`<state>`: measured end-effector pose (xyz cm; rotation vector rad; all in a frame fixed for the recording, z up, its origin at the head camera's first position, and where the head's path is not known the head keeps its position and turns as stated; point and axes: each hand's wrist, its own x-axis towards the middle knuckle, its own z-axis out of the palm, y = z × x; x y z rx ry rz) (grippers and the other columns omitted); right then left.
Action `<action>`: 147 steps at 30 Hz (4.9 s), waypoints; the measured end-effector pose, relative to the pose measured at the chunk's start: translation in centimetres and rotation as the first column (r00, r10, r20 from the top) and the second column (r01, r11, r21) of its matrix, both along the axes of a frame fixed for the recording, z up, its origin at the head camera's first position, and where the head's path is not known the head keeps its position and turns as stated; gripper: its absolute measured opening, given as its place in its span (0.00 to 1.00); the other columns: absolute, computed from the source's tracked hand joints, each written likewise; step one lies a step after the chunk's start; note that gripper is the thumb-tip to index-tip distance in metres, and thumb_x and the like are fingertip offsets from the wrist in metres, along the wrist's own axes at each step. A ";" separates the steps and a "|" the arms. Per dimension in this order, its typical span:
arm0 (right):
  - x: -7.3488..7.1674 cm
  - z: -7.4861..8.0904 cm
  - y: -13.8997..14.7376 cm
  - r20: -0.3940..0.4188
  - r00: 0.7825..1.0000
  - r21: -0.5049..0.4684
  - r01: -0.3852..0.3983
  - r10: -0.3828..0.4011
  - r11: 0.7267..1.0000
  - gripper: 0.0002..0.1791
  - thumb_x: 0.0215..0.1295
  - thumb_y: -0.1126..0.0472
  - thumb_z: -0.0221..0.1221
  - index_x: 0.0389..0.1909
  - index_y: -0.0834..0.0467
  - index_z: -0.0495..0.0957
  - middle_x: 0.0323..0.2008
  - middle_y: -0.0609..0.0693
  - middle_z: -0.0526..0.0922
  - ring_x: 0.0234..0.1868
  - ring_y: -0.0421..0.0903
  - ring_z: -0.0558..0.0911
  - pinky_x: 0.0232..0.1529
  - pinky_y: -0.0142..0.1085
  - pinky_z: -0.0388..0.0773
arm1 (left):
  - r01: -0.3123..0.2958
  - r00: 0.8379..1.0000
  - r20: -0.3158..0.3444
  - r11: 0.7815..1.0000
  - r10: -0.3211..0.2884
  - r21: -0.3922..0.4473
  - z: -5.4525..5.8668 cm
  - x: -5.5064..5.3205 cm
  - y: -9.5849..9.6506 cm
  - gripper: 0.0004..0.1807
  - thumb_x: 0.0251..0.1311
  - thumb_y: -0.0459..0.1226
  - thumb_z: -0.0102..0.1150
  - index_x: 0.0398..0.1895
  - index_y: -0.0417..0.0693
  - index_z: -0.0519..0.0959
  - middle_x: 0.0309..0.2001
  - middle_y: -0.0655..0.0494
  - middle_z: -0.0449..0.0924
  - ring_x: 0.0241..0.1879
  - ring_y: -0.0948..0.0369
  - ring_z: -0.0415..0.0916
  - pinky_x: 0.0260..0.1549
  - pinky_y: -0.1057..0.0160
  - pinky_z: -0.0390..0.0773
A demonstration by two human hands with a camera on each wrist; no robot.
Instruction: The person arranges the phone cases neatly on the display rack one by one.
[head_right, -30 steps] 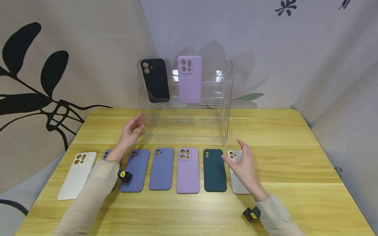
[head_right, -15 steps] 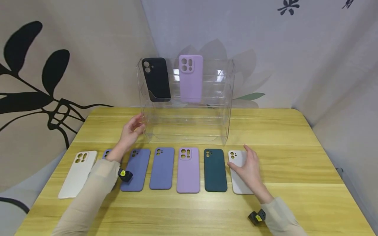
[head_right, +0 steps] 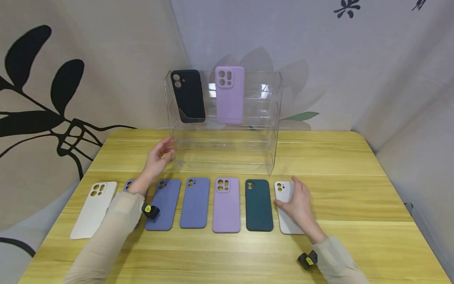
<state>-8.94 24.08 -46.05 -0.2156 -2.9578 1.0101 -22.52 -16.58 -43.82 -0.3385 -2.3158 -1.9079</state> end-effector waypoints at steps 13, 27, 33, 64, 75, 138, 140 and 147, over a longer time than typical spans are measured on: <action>-0.5 0.2 -0.2 0.046 0.999 0.023 0.021 -0.022 1.000 0.55 0.44 0.60 0.70 0.67 0.73 0.46 0.57 0.77 0.60 0.55 0.72 0.60 0.48 0.60 0.66 | 0.018 0.999 0.033 1.000 -0.019 0.008 0.8 0.4 0.0 0.27 0.61 0.21 0.49 0.65 0.32 0.61 0.59 0.32 0.67 0.53 0.43 0.67 0.40 0.77 0.71; -0.7 0.2 -0.2 0.069 0.997 0.026 0.037 -0.039 0.999 0.57 0.41 0.63 0.68 0.68 0.72 0.44 0.57 0.77 0.60 0.54 0.71 0.60 0.47 0.60 0.67 | 0.006 1.000 0.014 1.000 -0.006 0.002 0.2 0.1 0.0 0.27 0.61 0.21 0.49 0.65 0.32 0.62 0.59 0.33 0.67 0.53 0.43 0.68 0.42 0.76 0.71; -0.6 0.3 -0.1 0.068 0.997 -0.001 0.032 -0.032 0.999 0.57 0.41 0.64 0.68 0.68 0.72 0.43 0.58 0.77 0.58 0.55 0.72 0.60 0.49 0.61 0.66 | 0.015 0.999 0.030 1.000 -0.016 0.010 1.4 0.8 0.3 0.27 0.60 0.19 0.48 0.64 0.28 0.61 0.59 0.30 0.66 0.53 0.41 0.67 0.50 0.64 0.70; -2.3 6.7 1.8 -0.322 0.944 -0.070 0.044 -0.064 0.997 0.50 0.45 0.68 0.66 0.68 0.72 0.49 0.58 0.76 0.62 0.53 0.68 0.65 0.47 0.63 0.67 | 0.006 0.999 0.041 1.000 -0.005 -0.013 0.3 0.1 -0.1 0.26 0.62 0.21 0.48 0.65 0.33 0.62 0.58 0.33 0.68 0.54 0.44 0.67 0.51 0.62 0.70; -3.8 9.2 1.4 -0.455 0.890 -0.090 0.000 -0.041 0.996 0.49 0.43 0.68 0.66 0.66 0.73 0.52 0.57 0.75 0.64 0.51 0.67 0.67 0.46 0.62 0.68 | 0.030 0.998 0.061 1.000 -0.030 0.005 1.9 0.9 0.2 0.26 0.61 0.20 0.47 0.65 0.30 0.61 0.59 0.31 0.66 0.55 0.42 0.66 0.50 0.64 0.70; -19.8 21.1 -7.4 -0.684 0.695 -0.267 0.045 -0.223 0.963 0.48 0.45 0.61 0.67 0.68 0.58 0.54 0.64 0.52 0.56 0.61 0.40 0.58 0.59 0.24 0.58 | 0.021 0.998 0.052 1.000 -0.021 0.014 3.1 1.6 0.6 0.26 0.60 0.19 0.46 0.64 0.26 0.59 0.59 0.27 0.65 0.56 0.38 0.65 0.57 0.50 0.65; -20.0 20.6 -7.5 -0.706 0.675 -0.247 0.048 -0.214 0.968 0.48 0.45 0.61 0.66 0.68 0.59 0.54 0.64 0.53 0.56 0.61 0.40 0.57 0.60 0.24 0.55 | 0.018 0.998 0.059 1.000 -0.019 0.008 3.1 1.6 0.6 0.27 0.60 0.19 0.46 0.64 0.26 0.59 0.59 0.27 0.65 0.56 0.38 0.65 0.55 0.55 0.67; -20.3 19.3 -8.1 -0.753 0.621 -0.215 0.078 -0.216 0.974 0.46 0.46 0.60 0.67 0.67 0.59 0.56 0.65 0.54 0.56 0.64 0.41 0.54 0.62 0.25 0.52 | 0.010 0.997 0.075 1.000 -0.010 0.003 3.2 1.6 0.7 0.26 0.61 0.19 0.47 0.64 0.28 0.60 0.58 0.29 0.66 0.56 0.39 0.65 0.44 0.70 0.71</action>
